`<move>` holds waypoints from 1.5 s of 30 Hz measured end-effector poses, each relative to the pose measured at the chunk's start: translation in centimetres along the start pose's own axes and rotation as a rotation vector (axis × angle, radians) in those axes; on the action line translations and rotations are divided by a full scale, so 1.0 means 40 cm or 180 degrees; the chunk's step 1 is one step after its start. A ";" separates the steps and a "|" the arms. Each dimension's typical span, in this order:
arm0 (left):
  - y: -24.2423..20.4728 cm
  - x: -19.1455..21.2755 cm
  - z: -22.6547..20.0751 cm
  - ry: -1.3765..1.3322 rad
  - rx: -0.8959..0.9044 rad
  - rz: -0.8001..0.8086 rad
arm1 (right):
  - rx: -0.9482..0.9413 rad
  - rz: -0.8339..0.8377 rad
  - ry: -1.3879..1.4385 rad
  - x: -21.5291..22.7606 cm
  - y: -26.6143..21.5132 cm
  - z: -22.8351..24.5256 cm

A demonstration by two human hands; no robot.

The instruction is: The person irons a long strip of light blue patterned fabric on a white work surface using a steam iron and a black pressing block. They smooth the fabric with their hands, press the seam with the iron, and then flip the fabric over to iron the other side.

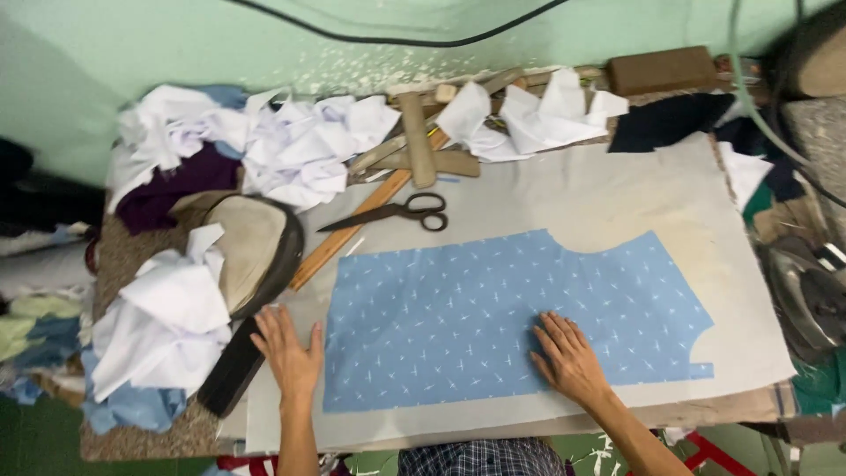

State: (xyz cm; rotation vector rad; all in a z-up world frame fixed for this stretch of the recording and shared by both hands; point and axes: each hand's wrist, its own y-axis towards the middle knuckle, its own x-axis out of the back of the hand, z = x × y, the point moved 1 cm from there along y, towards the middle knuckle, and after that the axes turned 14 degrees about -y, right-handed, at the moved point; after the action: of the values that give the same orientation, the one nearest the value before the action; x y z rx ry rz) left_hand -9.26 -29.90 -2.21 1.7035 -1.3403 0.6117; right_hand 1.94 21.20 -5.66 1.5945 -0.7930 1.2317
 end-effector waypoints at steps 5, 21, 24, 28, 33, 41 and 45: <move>-0.124 0.127 0.249 0.0619 0.1280 0.0213 | 0.0600 -0.0336 0.0409 -0.047 0.215 0.164; -0.177 0.021 -0.062 0.0033 -0.0312 0.0229 | 0.0313 -0.0242 0.0528 0.004 0.046 0.048; -0.198 -0.121 -0.267 -0.0310 -0.0855 0.0786 | -0.0315 -0.0067 0.0309 0.026 -0.096 -0.156; -0.257 -0.348 -0.535 -0.0133 -0.0911 0.2066 | -0.0978 0.0017 -0.0280 0.137 -0.278 -0.512; -0.338 -0.596 -0.930 -0.0386 -0.1900 0.2610 | -0.1584 0.0232 -0.2138 0.272 -0.483 -0.879; -0.405 -0.805 -1.323 -0.0954 -0.2447 0.2306 | -0.1287 0.0926 -0.1479 0.227 -0.681 -1.045; -0.406 -0.798 -1.377 -0.0995 -0.2342 0.2348 | -0.1433 0.0971 -0.1100 0.290 -0.608 -1.071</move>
State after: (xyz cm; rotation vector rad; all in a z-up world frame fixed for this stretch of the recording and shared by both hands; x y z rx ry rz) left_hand 3.44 34.52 -4.82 0.6992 -2.1079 0.1768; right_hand 11.94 70.38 0.89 1.3547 -1.4659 0.8987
